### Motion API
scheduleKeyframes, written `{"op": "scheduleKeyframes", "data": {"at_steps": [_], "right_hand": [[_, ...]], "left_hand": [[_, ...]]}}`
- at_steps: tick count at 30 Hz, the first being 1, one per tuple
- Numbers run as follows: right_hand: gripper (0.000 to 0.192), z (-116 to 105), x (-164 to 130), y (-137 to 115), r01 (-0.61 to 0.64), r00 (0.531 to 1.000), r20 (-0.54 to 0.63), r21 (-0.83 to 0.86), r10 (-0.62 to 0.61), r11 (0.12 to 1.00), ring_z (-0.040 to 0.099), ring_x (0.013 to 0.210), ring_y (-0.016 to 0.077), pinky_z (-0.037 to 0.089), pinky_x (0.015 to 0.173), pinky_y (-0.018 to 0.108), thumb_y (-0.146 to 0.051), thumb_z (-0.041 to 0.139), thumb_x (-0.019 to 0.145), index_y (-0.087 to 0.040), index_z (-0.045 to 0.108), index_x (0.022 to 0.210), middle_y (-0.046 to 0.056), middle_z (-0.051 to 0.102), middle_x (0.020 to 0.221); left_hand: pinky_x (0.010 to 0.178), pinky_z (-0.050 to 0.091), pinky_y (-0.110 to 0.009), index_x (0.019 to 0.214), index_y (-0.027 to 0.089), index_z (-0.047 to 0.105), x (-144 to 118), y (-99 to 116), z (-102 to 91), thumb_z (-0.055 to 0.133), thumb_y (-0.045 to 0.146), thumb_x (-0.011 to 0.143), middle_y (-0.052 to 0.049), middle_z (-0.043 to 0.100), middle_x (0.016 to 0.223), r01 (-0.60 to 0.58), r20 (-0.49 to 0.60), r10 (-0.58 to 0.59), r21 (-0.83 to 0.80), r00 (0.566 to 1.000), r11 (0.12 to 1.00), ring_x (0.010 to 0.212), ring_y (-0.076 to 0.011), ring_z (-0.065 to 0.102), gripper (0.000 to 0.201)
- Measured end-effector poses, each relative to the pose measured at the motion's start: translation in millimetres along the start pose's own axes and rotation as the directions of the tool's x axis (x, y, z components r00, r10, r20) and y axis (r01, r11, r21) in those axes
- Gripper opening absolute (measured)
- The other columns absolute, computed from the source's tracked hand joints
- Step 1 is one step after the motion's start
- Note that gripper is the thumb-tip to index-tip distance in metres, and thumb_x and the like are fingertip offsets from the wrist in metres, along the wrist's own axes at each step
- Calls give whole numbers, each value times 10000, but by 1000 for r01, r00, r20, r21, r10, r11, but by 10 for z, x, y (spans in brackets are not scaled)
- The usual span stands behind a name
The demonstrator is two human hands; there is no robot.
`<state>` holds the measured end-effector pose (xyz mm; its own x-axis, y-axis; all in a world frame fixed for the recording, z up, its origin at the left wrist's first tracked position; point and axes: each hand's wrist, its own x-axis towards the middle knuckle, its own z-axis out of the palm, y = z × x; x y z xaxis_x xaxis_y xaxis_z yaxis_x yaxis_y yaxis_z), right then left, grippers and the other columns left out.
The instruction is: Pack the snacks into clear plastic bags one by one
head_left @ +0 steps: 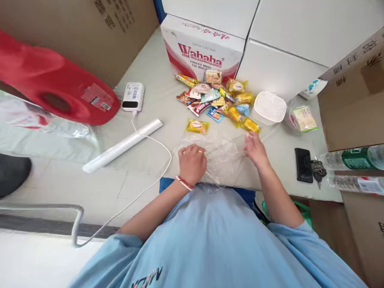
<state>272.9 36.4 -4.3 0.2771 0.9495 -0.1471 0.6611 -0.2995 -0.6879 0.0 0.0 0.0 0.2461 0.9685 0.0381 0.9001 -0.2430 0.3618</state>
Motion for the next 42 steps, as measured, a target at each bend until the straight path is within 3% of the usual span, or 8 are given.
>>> {"op": "scheduleKeyframes", "data": {"at_steps": [5,9,14,18,20,24,34,42], "right_hand": [[714,305,217,9,18,991,136,-87,-6,996,680,966,272,542,906,409,-496,755,783,-155,579,1385,135,704,1088],[341,194,145,241,45,973,222,58,-56,997,666,787,194,547,778,333,-358,643,801,-171,696,1082,62,716,896],[374,-2,-251,607,41,998,44,145,-48,989,679,843,210,557,811,359,-450,572,856,-172,680,1082,100,721,973],[319,-247,-313,655,180,942,303,-88,-145,980,682,836,218,562,818,367,-405,628,835,-197,717,1061,103,712,1015],[267,-425,-130,528,238,908,396,-218,-137,947,693,855,234,551,821,362,-387,644,838,-207,741,1010,100,727,992],[261,-617,558,5,257,961,201,-376,-193,890,696,922,256,516,834,360,-317,554,916,-217,752,1052,81,764,1010],[486,377,1901,-1071,460,873,136,-549,-468,698,450,1306,404,410,1054,560,-319,489,973,-119,591,1403,215,659,1282],[436,417,2266,-1491,328,879,-91,-596,-467,733,492,1201,357,413,1006,518,-334,276,1078,-129,617,1254,201,557,1270]], "left_hand": [[1247,143,-685,1450,223,557,-128,-6,448,483,368,1018,-127,494,1596,-256,117,257,-30,959,966,1497,-313,422,461],[1260,108,-675,1532,239,471,-49,-239,505,425,417,1046,-129,389,1662,-357,97,359,-41,928,933,1544,-304,355,519],[1269,201,-582,1417,176,592,18,-472,377,417,358,1052,-154,570,1525,-342,-2,342,-23,940,939,1493,-288,443,444],[1251,208,-609,1425,211,589,-31,-595,351,385,345,1064,-123,609,1493,-291,5,291,-1,957,957,1440,-286,509,435],[1249,199,-625,1486,229,533,-13,-690,350,375,358,1066,-114,548,1553,-297,36,296,7,954,955,1468,-289,478,467],[1254,216,-602,1557,225,448,88,-888,338,378,398,1061,-103,450,1627,-352,115,348,17,930,936,1522,-284,403,530],[1267,202,-588,1568,216,428,42,-854,330,351,373,1070,-92,420,1643,-357,108,348,79,931,931,1526,-266,398,527],[1272,205,-572,1559,214,439,47,-856,295,368,366,1068,-83,432,1638,-356,101,350,56,931,933,1522,-257,404,518]]}}
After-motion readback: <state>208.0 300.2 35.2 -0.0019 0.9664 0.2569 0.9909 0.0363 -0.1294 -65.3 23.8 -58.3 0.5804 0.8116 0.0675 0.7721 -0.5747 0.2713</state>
